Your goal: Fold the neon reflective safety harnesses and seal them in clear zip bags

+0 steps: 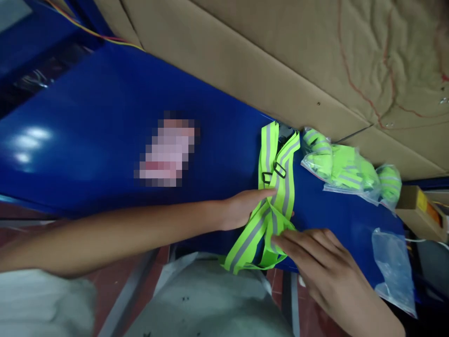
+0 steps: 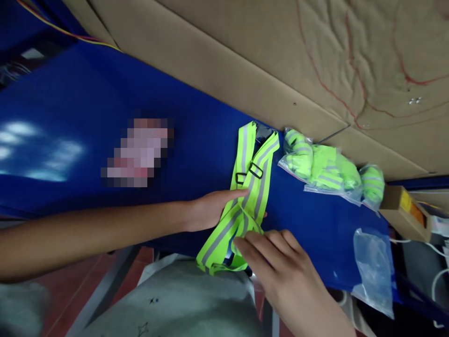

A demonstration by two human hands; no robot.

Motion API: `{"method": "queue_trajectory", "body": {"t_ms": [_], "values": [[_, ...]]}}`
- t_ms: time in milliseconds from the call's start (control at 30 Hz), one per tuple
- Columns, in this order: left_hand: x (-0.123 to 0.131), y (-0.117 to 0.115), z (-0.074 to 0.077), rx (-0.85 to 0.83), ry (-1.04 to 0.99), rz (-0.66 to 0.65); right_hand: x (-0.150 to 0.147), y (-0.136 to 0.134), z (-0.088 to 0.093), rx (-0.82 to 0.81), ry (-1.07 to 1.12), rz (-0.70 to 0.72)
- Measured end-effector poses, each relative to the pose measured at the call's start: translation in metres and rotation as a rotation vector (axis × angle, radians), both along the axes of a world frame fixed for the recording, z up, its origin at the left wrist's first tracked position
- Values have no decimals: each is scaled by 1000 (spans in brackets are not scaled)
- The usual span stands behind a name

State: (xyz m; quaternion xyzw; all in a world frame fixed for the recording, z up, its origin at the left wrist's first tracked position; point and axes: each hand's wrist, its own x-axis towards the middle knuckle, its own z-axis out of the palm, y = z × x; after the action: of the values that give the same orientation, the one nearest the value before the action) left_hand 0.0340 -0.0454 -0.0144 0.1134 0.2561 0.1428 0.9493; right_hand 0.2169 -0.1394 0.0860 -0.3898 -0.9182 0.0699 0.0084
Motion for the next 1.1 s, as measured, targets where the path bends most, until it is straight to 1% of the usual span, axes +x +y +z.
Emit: {"method": "queue_trajectory", "body": {"t_ms": [67, 100, 200, 300, 400, 467, 567, 667, 733, 833, 967, 1033, 1100], "values": [[0, -1, 2, 11, 10, 7, 9, -6, 11, -7, -60, -5], [1, -1, 2, 15, 21, 10, 12, -9, 16, 15, -96, -18], [2, -1, 3, 25, 42, 16, 11, -16, 22, 113, -183, -45], [2, -2, -1, 45, 33, 31, -1, -19, 18, 217, -253, -84], [3, -3, -7, 86, 7, 60, -15, -22, 9, 328, -324, -195], [4, -4, -12, 108, -13, 75, -21, -23, 3, 361, -341, -249], [6, -5, -19, 109, -21, 97, -23, -26, -1, 361, -324, -290], [9, -6, -23, 99, -31, 90, -25, -28, -2, 358, -333, -282], [10, -6, -22, 95, -32, 80, -28, -30, -4, 362, -370, -251], [8, -5, -16, 83, 16, 93, -33, -33, -10, 363, -393, -228], [4, -1, -9, 62, 14, 92, -26, -37, -16, 346, -320, -290], [3, -1, -9, 58, 0, 90, -19, -37, -15, 337, -323, -340], [2, -1, -10, 62, 4, 98, -13, -38, -10, 314, -351, -358]]}}
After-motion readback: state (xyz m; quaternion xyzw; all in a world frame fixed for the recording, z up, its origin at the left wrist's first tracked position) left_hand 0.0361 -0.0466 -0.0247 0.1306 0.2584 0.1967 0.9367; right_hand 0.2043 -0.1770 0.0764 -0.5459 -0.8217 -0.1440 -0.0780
